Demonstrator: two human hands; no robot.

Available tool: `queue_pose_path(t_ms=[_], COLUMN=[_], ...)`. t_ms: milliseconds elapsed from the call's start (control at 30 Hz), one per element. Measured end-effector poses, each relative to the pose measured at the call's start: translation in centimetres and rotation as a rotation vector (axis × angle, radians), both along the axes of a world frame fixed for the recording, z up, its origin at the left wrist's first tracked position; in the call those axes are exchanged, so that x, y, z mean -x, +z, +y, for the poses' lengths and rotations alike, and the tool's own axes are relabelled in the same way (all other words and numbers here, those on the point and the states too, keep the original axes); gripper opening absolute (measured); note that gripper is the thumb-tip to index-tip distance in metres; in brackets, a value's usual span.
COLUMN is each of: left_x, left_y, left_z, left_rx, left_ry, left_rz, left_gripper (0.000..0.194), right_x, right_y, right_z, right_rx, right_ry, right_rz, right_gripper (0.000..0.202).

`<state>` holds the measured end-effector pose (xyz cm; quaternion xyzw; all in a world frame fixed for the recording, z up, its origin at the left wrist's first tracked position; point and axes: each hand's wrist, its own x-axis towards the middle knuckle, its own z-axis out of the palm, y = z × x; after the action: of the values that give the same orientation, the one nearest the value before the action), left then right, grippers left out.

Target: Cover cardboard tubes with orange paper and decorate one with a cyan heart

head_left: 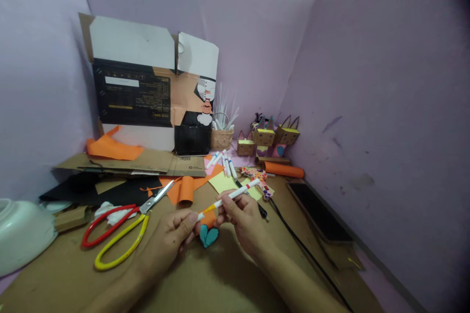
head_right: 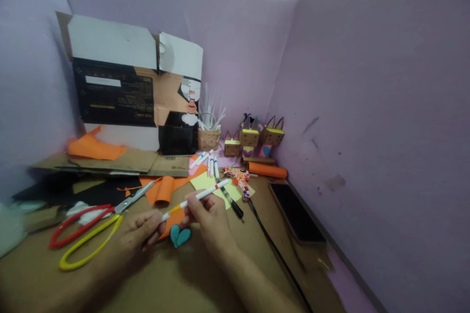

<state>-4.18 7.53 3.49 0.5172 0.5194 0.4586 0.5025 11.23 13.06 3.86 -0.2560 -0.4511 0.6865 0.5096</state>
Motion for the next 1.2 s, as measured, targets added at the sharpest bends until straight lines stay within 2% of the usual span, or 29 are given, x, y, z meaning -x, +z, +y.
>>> queue_pose_path(t_ms=[200, 367, 533, 700, 867, 933, 1000, 1067, 1133, 1167, 1200], left_x=[0.0, 0.0, -0.5, -0.6, -0.6, -0.7, -0.6, 0.2, 1.5, 2.2, 2.9], left_y=[0.3, 0.2, 0.4, 0.7, 0.3, 0.3, 0.7, 1.4, 2.3, 2.6, 2.8], left_z=[-0.2, -0.1, -0.1, -0.5, -1.4, -1.5, -1.4, -1.0, -0.4, -0.1, 0.2], left_rx=[0.012, -0.032, -0.054, -0.172, -0.434, -0.507, -0.511, -0.487, -0.492, -0.524, -0.564], left_ry=[0.039, -0.007, 0.029, 0.086, 0.165, 0.114, 0.035, 0.102, 0.261, 0.285, 0.243], left_rz=[-0.022, 0.073, 0.163, 0.415, 0.717, 0.830, 0.864, 0.808, 0.716, 0.677, 0.658], left_gripper=[0.044, 0.044, 0.042, 0.034, 0.030, 0.027, 0.028, 0.028, 0.023, 0.022, 0.026], right_x=[-0.1, 0.2, 0.7, 1.3, 1.7, 1.7, 1.4, 1.0, 0.5, 0.3, 0.1], right_y=[0.4, 0.4, -0.4, -1.4, -2.0, -2.0, -1.9, -1.6, -1.2, -1.1, -1.0], right_z=[-0.2, -0.7, -0.8, -1.0, -1.4, -1.3, -1.0, -0.7, -0.6, -0.5, -0.5], right_rx=[-0.052, -0.034, 0.028, 0.102, 0.132, 0.101, 0.062, 0.051, 0.103, 0.143, 0.185], right_ry=[-0.030, 0.000, 0.000, 0.020, 0.028, 0.018, 0.037, 0.149, 0.365, 0.487, 0.604], right_rz=[-0.066, -0.144, -0.123, -0.032, -0.024, -0.065, -0.112, -0.112, -0.078, -0.066, -0.063], right_gripper=[0.028, 0.030, 0.032, 0.034, 0.035, 0.033, 0.035, 0.040, 0.042, 0.042, 0.043])
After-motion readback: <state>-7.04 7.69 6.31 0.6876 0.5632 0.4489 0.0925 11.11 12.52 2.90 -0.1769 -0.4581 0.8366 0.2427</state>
